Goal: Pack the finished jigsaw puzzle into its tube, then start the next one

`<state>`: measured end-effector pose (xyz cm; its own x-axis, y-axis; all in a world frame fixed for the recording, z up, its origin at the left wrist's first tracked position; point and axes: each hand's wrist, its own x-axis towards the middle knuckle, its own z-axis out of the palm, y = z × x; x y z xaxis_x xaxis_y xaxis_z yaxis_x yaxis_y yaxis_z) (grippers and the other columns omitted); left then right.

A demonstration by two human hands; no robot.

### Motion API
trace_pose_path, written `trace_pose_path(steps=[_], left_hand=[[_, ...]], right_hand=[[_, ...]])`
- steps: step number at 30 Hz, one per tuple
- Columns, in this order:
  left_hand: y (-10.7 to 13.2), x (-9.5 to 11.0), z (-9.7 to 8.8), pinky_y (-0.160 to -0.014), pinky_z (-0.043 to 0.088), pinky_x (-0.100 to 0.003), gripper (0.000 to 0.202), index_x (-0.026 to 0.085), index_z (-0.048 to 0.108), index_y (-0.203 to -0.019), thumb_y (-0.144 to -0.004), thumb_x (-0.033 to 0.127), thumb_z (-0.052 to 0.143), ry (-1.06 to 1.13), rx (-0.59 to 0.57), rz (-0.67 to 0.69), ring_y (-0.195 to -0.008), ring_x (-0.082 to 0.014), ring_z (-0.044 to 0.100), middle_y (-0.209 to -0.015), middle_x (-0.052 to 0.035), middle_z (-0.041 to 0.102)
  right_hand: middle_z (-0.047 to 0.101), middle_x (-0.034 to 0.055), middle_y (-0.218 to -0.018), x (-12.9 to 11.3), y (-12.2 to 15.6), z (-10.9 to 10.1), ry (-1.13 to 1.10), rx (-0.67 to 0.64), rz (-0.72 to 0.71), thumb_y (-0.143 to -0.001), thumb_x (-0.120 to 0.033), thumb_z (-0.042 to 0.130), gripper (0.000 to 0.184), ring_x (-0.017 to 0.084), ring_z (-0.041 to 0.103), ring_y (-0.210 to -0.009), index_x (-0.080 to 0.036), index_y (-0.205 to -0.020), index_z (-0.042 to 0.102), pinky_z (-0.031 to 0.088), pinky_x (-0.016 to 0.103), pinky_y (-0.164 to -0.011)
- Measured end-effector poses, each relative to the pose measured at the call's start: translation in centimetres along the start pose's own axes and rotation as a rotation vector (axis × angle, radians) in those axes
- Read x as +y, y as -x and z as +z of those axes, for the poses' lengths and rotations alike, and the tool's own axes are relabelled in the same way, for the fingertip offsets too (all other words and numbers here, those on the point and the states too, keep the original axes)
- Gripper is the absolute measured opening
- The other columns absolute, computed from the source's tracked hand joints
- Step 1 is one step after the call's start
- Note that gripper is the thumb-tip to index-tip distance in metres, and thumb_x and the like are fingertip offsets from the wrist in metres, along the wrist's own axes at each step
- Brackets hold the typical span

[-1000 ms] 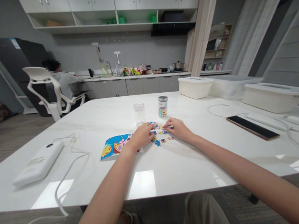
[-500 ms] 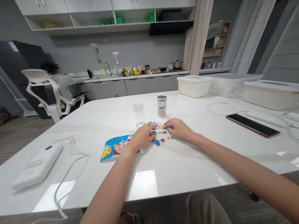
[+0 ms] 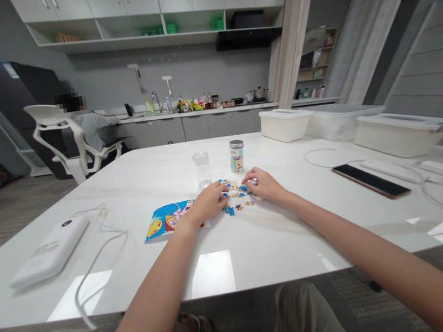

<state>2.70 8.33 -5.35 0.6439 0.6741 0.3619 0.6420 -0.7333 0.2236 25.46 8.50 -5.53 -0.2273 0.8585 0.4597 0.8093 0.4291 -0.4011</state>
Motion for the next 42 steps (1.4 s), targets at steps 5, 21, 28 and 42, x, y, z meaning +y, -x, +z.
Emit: trace_pose_path(steps=[5, 21, 28, 42], left_hand=[[0.0, 0.2, -0.1, -0.091, 0.047, -0.034, 0.020, 0.017, 0.062, -0.100, -0.090, 0.023, 0.046, -0.034, -0.036, 0.014, -0.096, -0.0211, 0.059, -0.102, -0.0086, 0.061], [0.8, -0.5, -0.4, -0.094, 0.045, -0.044, 0.026, 0.017, 0.059, -0.112, -0.092, 0.017, 0.043, -0.379, -0.035, -0.152, -0.117, -0.0302, 0.051, -0.112, -0.0171, 0.059], [-0.8, -0.2, -2.3, -0.087, 0.048, -0.040, 0.054, 0.002, 0.050, -0.115, -0.081, 0.043, 0.056, -0.208, 0.234, -0.857, -0.109, -0.0358, 0.059, -0.112, -0.0258, 0.059], [-1.5, -2.2, -4.1, -0.084, 0.047, -0.027, 0.039, 0.014, 0.055, -0.111, -0.079, 0.034, 0.064, -0.017, -0.018, -0.839, -0.110, -0.0257, 0.062, -0.119, -0.0142, 0.065]], right_hand=[[0.063, 0.0114, -0.116, 2.6, -0.3, -1.3, 0.100, -0.040, 0.052, -0.085, -0.014, 0.049, 0.031, 0.024, 0.057, -0.112, -0.015, -0.111, 0.065, 0.042, 0.038, -0.101], [0.048, 0.0149, -0.143, 6.9, -0.1, -2.2, 0.085, -0.099, 0.178, -0.088, -0.009, 0.041, 0.038, 0.028, 0.044, -0.133, -0.015, -0.119, 0.062, 0.030, 0.048, -0.112], [0.042, 0.0146, -0.148, 3.2, -0.2, -1.4, -0.007, -0.201, 0.100, -0.099, -0.035, 0.033, 0.051, 0.021, 0.038, -0.138, -0.009, -0.141, 0.043, 0.027, 0.037, -0.116], [0.035, 0.0005, -0.153, 0.6, 1.0, -0.2, -0.571, -0.415, 0.104, -0.090, -0.070, 0.027, 0.071, 0.023, 0.031, -0.142, -0.027, -0.144, 0.043, 0.014, 0.042, -0.120]])
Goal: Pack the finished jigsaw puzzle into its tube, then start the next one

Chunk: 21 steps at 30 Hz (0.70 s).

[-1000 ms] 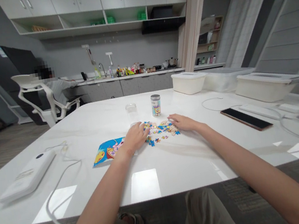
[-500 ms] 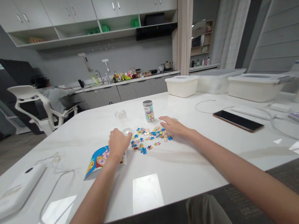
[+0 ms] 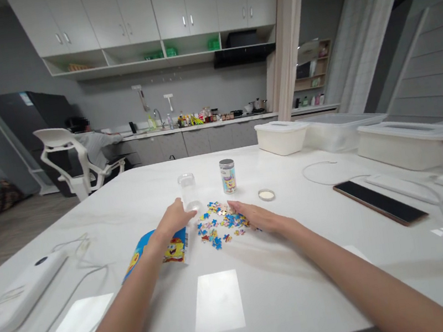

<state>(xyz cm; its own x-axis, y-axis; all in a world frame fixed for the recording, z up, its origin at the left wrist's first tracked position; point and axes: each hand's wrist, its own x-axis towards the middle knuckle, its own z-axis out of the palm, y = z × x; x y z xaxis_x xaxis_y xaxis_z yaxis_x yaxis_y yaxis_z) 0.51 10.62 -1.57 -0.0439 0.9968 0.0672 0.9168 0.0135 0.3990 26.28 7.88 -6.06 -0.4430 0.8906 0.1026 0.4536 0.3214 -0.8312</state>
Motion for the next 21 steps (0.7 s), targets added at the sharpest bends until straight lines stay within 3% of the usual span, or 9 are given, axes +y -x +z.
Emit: trace_pose_path(steps=[3, 6, 9, 12, 14, 17, 21], left_hand=[[1.2, 0.2, -1.0, -0.087, 0.045, -0.033, 0.025, 0.011, 0.062, -0.099, -0.082, 0.029, 0.057, -0.200, 0.078, 0.206, -0.107, -0.0287, 0.061, -0.111, -0.0172, 0.066], [2.0, 0.7, -1.4, -0.081, 0.048, -0.030, 0.024, 0.016, 0.066, -0.094, -0.076, 0.033, 0.063, -0.170, -0.064, 0.412, -0.094, -0.0242, 0.064, -0.097, -0.0080, 0.070], [2.5, 1.2, -0.6, -0.087, 0.047, -0.031, 0.030, 0.019, 0.066, -0.101, -0.075, 0.034, 0.065, -0.172, -0.131, 0.470, -0.104, -0.0259, 0.062, -0.107, -0.0076, 0.069], [3.0, 1.9, 0.8, -0.089, 0.048, -0.033, 0.021, 0.018, 0.068, -0.097, -0.081, 0.028, 0.058, -0.256, -0.279, 0.556, -0.103, -0.0267, 0.063, -0.108, -0.0102, 0.068], [3.5, 2.5, 1.6, -0.092, 0.047, -0.034, 0.024, 0.016, 0.067, -0.101, -0.087, 0.024, 0.049, -0.252, -0.291, 0.621, -0.106, -0.0268, 0.063, -0.115, -0.0136, 0.065], [4.2, 3.4, 2.3, -0.095, 0.046, -0.034, 0.030, 0.018, 0.062, -0.112, -0.091, 0.024, 0.042, -0.195, -0.283, 0.689, -0.110, -0.0245, 0.061, -0.120, -0.0113, 0.063], [4.6, 3.8, 2.8, -0.097, 0.046, -0.037, 0.034, 0.019, 0.053, -0.123, -0.094, 0.025, 0.038, -0.117, -0.270, 0.738, -0.115, -0.0248, 0.059, -0.128, -0.0112, 0.059]], right_hand=[[0.043, 0.0049, -0.149, 0.6, -0.4, 0.2, -0.095, 0.109, 0.003, -0.091, -0.070, 0.026, 0.071, 0.024, 0.039, -0.138, -0.023, -0.140, 0.049, 0.020, 0.044, -0.118], [0.049, 0.0063, -0.144, 1.4, -1.0, 0.5, -0.147, 0.202, 0.011, -0.092, -0.067, 0.027, 0.067, 0.023, 0.041, -0.136, -0.022, -0.132, 0.056, 0.022, 0.044, -0.118], [0.053, 0.0053, -0.141, 2.2, -1.6, 1.0, -0.192, 0.255, 0.025, -0.092, -0.065, 0.029, 0.061, 0.022, 0.044, -0.134, -0.024, -0.126, 0.060, 0.024, 0.045, -0.117], [0.058, 0.0057, -0.135, 2.8, -2.0, 1.3, -0.218, 0.272, 0.005, -0.091, -0.064, 0.034, 0.057, 0.022, 0.050, -0.129, -0.024, -0.120, 0.063, 0.029, 0.043, -0.114], [0.061, 0.0062, -0.130, 3.2, -2.1, 1.5, -0.238, 0.272, -0.004, -0.091, -0.064, 0.035, 0.055, 0.022, 0.053, -0.125, -0.024, -0.116, 0.064, 0.033, 0.042, -0.112], [0.065, 0.0065, -0.122, 3.5, -2.2, 1.3, -0.309, 0.258, -0.009, -0.091, -0.061, 0.035, 0.051, 0.021, 0.057, -0.119, -0.024, -0.109, 0.065, 0.036, 0.039, -0.109], [0.068, 0.0063, -0.111, 3.4, -2.2, 0.8, -0.414, 0.251, -0.060, -0.088, -0.046, 0.042, 0.035, 0.020, 0.061, -0.111, -0.022, -0.098, 0.065, 0.042, 0.037, -0.103]])
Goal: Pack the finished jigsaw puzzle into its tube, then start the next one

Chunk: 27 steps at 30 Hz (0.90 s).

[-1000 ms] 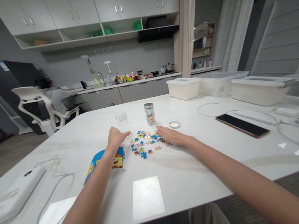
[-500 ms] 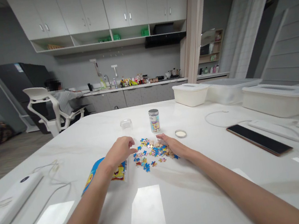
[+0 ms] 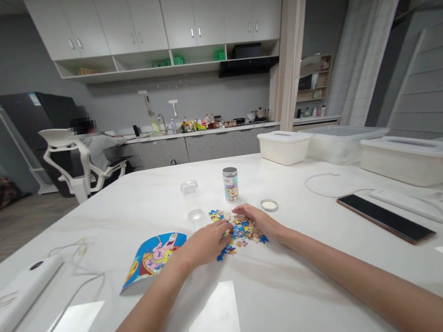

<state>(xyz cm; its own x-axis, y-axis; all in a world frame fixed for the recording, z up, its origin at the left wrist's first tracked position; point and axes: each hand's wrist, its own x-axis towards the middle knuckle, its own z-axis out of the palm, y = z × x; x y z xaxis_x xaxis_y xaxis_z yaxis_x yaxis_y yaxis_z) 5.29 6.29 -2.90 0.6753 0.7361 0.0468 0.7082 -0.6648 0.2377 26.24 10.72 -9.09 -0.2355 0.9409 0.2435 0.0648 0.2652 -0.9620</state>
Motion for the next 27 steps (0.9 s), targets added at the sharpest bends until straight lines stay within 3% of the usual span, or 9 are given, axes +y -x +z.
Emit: trace_pose_path(steps=[3, 5, 7, 11, 15, 21, 27], left_hand=[[-0.3, -0.1, 0.6, -0.105, 0.040, -0.037, 0.037, 0.017, 0.047, -0.129, -0.094, 0.023, 0.040, -0.024, 0.091, -0.033, -0.128, -0.0241, 0.049, -0.140, -0.0127, 0.050], [-0.5, -0.1, 1.0, -0.111, 0.034, -0.036, 0.037, 0.016, 0.045, -0.131, -0.095, 0.022, 0.037, -0.051, 0.139, -0.011, -0.135, -0.0227, 0.042, -0.146, -0.0125, 0.045], [-0.7, -0.1, 1.4, -0.112, 0.032, -0.036, 0.035, 0.015, 0.048, -0.129, -0.098, 0.023, 0.034, -0.086, 0.146, 0.036, -0.135, -0.0217, 0.041, -0.143, -0.0122, 0.048], [-0.8, -0.2, 1.6, -0.109, 0.036, -0.035, 0.033, 0.014, 0.053, -0.121, -0.100, 0.027, 0.031, -0.142, 0.098, 0.105, -0.129, -0.0222, 0.047, -0.132, -0.0130, 0.057], [-0.8, -0.4, 1.3, -0.099, 0.045, -0.036, 0.028, 0.017, 0.056, -0.111, -0.099, 0.027, 0.033, -0.089, 0.124, 0.098, -0.110, -0.0220, 0.058, -0.115, -0.0101, 0.063], [-0.9, -0.6, 1.4, -0.102, 0.042, -0.037, 0.029, 0.016, 0.057, -0.115, -0.097, 0.024, 0.036, -0.036, 0.155, 0.100, -0.116, -0.0227, 0.055, -0.122, -0.0116, 0.060], [-1.2, -1.2, 1.8, -0.094, 0.044, -0.032, 0.025, 0.017, 0.064, -0.100, -0.096, 0.027, 0.041, -0.009, 0.176, 0.113, -0.103, -0.0209, 0.059, -0.105, -0.0089, 0.064]], right_hand=[[0.069, 0.0040, -0.106, -0.4, -0.1, -0.1, 0.021, 0.051, 0.001, -0.076, -0.025, 0.048, 0.024, 0.020, 0.061, -0.107, -0.022, -0.092, 0.065, 0.044, 0.036, -0.098], [0.070, 0.0027, -0.102, -0.6, -0.1, -0.1, 0.060, 0.071, 0.027, -0.067, -0.014, 0.048, 0.031, 0.019, 0.062, -0.104, -0.022, -0.090, 0.065, 0.045, 0.034, -0.097], [0.071, 0.0021, -0.099, -0.6, 0.0, 0.1, 0.089, 0.074, 0.045, -0.061, -0.008, 0.045, 0.037, 0.018, 0.064, -0.101, -0.022, -0.089, 0.065, 0.046, 0.033, -0.095], [0.071, 0.0026, -0.099, -0.7, 0.1, 0.3, 0.132, 0.087, 0.047, -0.060, -0.004, 0.042, 0.040, 0.017, 0.065, -0.098, -0.021, -0.087, 0.065, 0.048, 0.031, -0.093], [0.072, 0.0026, -0.097, -0.6, 0.2, 0.3, 0.174, 0.103, 0.031, -0.060, -0.004, 0.042, 0.039, 0.017, 0.066, -0.096, -0.021, -0.087, 0.065, 0.049, 0.032, -0.093], [0.072, 0.0029, -0.095, -0.5, 0.3, -0.1, 0.203, 0.068, 0.012, -0.063, -0.003, 0.040, 0.038, 0.018, 0.067, -0.095, -0.023, -0.085, 0.064, 0.050, 0.035, -0.094], [0.068, 0.0046, -0.101, -0.9, 1.2, 0.1, 0.415, 0.026, -0.150, -0.063, -0.001, 0.040, 0.039, 0.018, 0.063, -0.099, -0.020, -0.086, 0.065, 0.048, 0.036, -0.095]])
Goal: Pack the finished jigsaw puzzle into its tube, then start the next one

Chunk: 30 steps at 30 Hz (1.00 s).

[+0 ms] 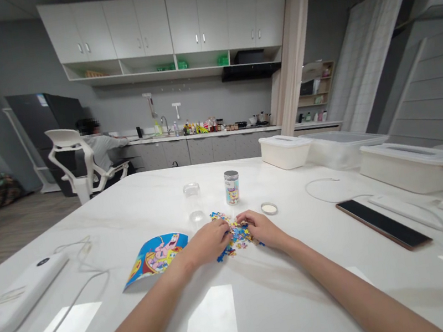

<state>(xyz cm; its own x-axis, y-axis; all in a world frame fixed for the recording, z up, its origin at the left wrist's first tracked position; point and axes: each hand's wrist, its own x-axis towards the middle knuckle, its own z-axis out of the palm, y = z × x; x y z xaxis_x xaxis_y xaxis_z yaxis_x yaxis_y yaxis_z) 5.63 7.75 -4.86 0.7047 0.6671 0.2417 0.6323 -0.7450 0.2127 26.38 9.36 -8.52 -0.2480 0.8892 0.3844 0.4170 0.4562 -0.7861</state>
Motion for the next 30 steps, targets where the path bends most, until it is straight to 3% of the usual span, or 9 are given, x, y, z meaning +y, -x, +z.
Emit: trace_pose_path(steps=[3, 8, 13, 24, 30], left_hand=[[0.0, 0.0, -0.2, -0.093, 0.044, -0.031, 0.024, 0.016, 0.063, -0.099, -0.096, 0.026, 0.042, -0.005, -0.008, -0.002, -0.102, -0.0207, 0.060, -0.104, -0.0091, 0.063], [0.0, 0.6, -1.0, -0.095, 0.044, -0.032, 0.023, 0.014, 0.062, -0.104, -0.094, 0.022, 0.043, -0.022, -0.042, -0.028, -0.106, -0.0217, 0.059, -0.111, -0.0120, 0.062], [-0.1, 0.6, -1.1, -0.097, 0.044, -0.033, 0.025, 0.016, 0.064, -0.104, -0.094, 0.024, 0.043, -0.032, -0.068, -0.036, -0.108, -0.0219, 0.060, -0.112, -0.0107, 0.065], [0.0, 0.5, -1.2, -0.099, 0.045, -0.037, 0.027, 0.015, 0.066, -0.106, -0.091, 0.026, 0.046, -0.025, 0.008, -0.054, -0.109, -0.0260, 0.061, -0.114, -0.0121, 0.068], [-0.1, 0.8, -1.2, -0.098, 0.045, -0.036, 0.026, 0.015, 0.063, -0.107, -0.090, 0.020, 0.043, 0.002, 0.103, -0.067, -0.108, -0.0241, 0.061, -0.116, -0.0123, 0.065]], right_hand=[[0.067, 0.0056, -0.101, -0.4, 0.2, -0.1, 0.082, -0.009, -0.065, -0.064, 0.000, 0.040, 0.037, 0.018, 0.061, -0.100, -0.019, -0.083, 0.065, 0.046, 0.036, -0.095], [0.068, 0.0069, -0.097, -0.8, 0.4, -0.3, 0.179, 0.031, -0.029, -0.071, -0.002, 0.042, 0.036, 0.019, 0.063, -0.091, -0.017, -0.094, 0.066, 0.048, 0.035, -0.087], [0.068, 0.0061, -0.096, -1.2, 0.6, -0.5, 0.218, 0.026, -0.055, -0.070, 0.000, 0.044, 0.033, 0.019, 0.062, -0.095, -0.019, -0.082, 0.068, 0.047, 0.034, -0.091], [0.069, 0.0075, -0.103, -1.4, 0.8, -0.8, 0.269, 0.013, -0.037, -0.076, -0.002, 0.048, 0.034, 0.020, 0.064, -0.099, -0.020, -0.085, 0.076, 0.047, 0.035, -0.095], [0.068, 0.0084, -0.102, -1.6, 0.7, -0.9, 0.304, 0.023, -0.050, -0.077, -0.002, 0.048, 0.033, 0.019, 0.065, -0.095, -0.018, -0.088, 0.075, 0.049, 0.034, -0.092]])
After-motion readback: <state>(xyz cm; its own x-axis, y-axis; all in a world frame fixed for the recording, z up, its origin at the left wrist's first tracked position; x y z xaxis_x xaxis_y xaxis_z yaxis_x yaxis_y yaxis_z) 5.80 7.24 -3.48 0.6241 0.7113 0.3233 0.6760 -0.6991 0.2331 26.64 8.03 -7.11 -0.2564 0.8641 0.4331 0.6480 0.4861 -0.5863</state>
